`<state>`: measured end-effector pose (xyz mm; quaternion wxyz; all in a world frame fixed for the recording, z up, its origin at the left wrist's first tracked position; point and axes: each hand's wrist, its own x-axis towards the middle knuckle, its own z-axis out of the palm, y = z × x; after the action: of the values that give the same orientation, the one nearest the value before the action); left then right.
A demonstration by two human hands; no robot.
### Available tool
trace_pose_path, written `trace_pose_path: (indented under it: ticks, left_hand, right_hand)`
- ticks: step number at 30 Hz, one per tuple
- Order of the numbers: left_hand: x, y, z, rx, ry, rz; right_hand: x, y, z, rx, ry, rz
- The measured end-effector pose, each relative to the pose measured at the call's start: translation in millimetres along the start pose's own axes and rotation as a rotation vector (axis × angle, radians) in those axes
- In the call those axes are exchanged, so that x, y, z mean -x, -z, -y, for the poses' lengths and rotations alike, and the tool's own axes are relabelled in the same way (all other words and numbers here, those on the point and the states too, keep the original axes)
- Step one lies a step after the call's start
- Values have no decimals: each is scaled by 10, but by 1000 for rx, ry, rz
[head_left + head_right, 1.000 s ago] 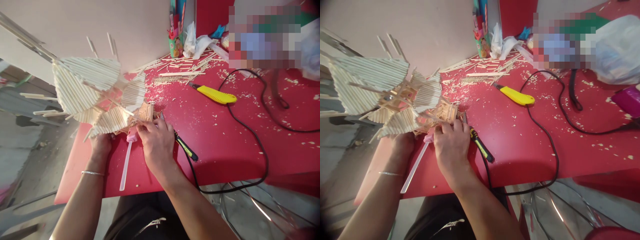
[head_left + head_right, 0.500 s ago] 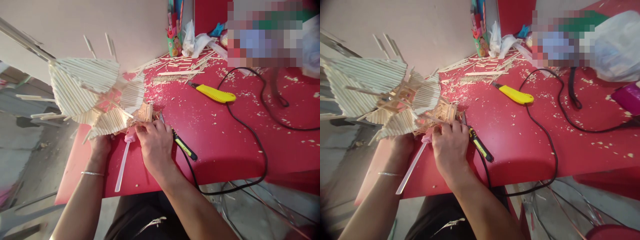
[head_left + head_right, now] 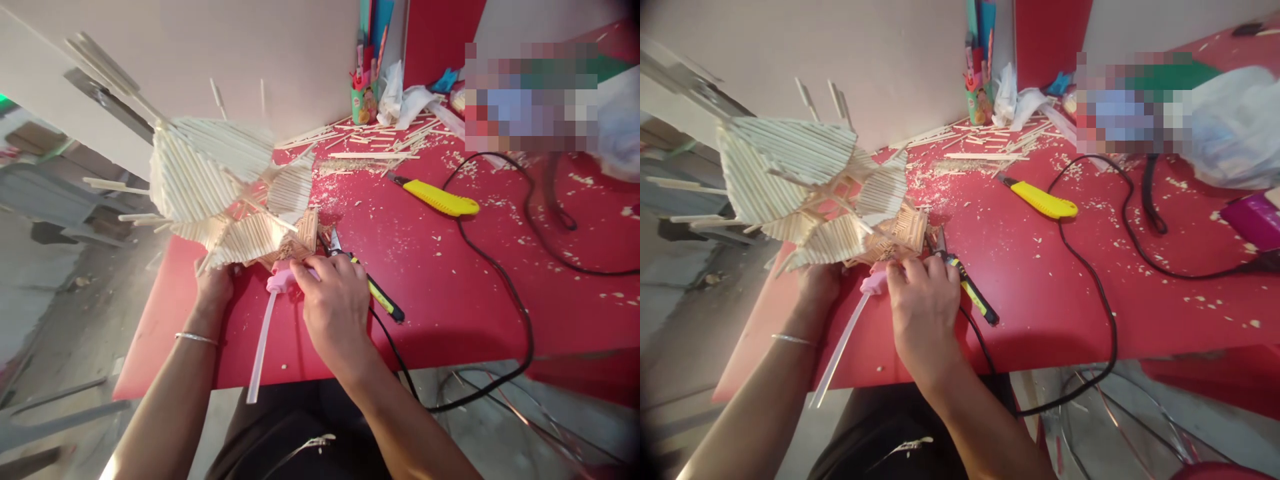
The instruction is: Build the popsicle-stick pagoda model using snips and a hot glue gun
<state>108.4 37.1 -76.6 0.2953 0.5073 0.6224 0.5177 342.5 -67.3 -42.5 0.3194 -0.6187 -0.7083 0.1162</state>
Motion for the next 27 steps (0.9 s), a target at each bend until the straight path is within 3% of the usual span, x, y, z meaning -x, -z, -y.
trace_pose_path:
  ticks: [3,7,19,22,25,27]
  left_hand:
    - [25,-32,-29,115,-41,12]
    - [55,-64,-85,145,-10,4]
    - [82,-65,-119,26,59,118]
    - [142,-61,-197,-70,-53,36]
    - [233,-26,-319,-170,-272,-118]
    - [301,7,-379,-192,-396,-144]
  right_hand:
    - [31,-18,-15,-23,30,21]
    - [121,1,-44,77,-42,-102]
    - [297,8,96,199,32,-190]
    - [388,31,90,148,94,-181]
    - [500,77,82,149,112,-235]
    - [557,112,70,191,94,-272]
